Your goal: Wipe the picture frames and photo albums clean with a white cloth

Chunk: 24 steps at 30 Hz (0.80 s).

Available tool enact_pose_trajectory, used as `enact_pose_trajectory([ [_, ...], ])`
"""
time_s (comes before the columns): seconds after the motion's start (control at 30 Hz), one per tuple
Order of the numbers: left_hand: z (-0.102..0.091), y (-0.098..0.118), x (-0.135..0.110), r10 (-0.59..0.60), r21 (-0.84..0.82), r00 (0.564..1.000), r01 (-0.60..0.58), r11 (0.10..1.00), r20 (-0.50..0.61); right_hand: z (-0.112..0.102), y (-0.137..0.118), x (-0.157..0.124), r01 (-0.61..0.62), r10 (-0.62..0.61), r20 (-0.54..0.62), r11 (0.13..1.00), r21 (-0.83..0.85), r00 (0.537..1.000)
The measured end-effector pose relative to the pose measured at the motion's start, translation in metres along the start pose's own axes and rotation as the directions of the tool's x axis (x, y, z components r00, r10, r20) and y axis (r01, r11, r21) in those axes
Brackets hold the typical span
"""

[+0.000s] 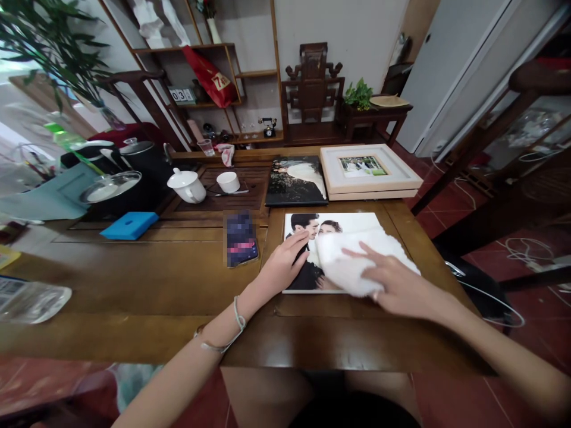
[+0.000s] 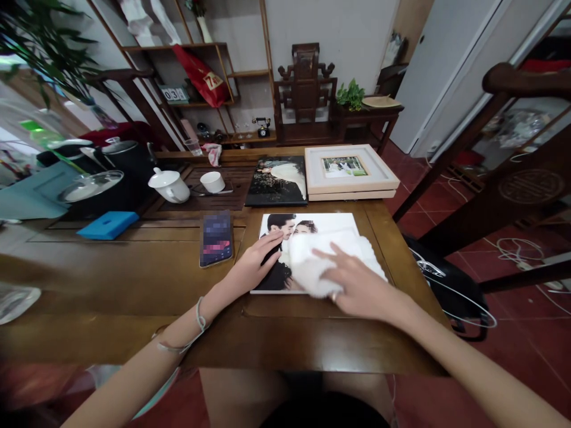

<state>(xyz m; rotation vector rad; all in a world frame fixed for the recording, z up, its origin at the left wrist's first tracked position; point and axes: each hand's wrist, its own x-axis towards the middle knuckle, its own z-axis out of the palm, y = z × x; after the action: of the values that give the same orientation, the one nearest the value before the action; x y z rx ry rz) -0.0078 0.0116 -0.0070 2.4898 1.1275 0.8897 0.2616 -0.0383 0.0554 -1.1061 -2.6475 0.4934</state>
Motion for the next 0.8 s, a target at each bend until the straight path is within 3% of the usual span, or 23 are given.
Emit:
enact_pose_trajectory([
  [0.1,0.0,0.001,0.0,0.009,0.006,1.0,-0.009,1.0,0.001,0.007,-0.029,-0.026,0.123,-0.126,0.077,0.991,0.042,0.989],
  [0.2,-0.002,0.001,0.001,0.015,0.01,1.0,-0.015,1.0,0.008,0.005,-0.031,-0.028,0.154,-0.161,0.11,0.986,0.068,0.981],
  [0.4,-0.004,0.001,0.001,0.018,-0.005,1.0,-0.017,1.0,0.023,-0.014,0.039,0.018,-0.07,0.071,-0.017,0.996,0.046,0.997],
  [0.57,-0.004,0.0,0.002,-0.003,0.013,0.999,0.003,1.0,0.038,-0.032,0.094,0.048,-0.205,0.208,-0.201,0.978,0.035,0.957],
  [0.7,-0.003,0.0,0.003,-0.014,0.02,0.999,0.014,1.0,0.031,-0.031,0.1,0.041,-0.285,0.278,-0.221,0.959,0.0,0.935],
  [0.8,-0.003,0.001,0.002,-0.013,0.015,1.0,0.013,1.0,0.021,-0.02,0.076,0.019,-0.288,0.277,-0.192,0.957,-0.033,0.941],
])
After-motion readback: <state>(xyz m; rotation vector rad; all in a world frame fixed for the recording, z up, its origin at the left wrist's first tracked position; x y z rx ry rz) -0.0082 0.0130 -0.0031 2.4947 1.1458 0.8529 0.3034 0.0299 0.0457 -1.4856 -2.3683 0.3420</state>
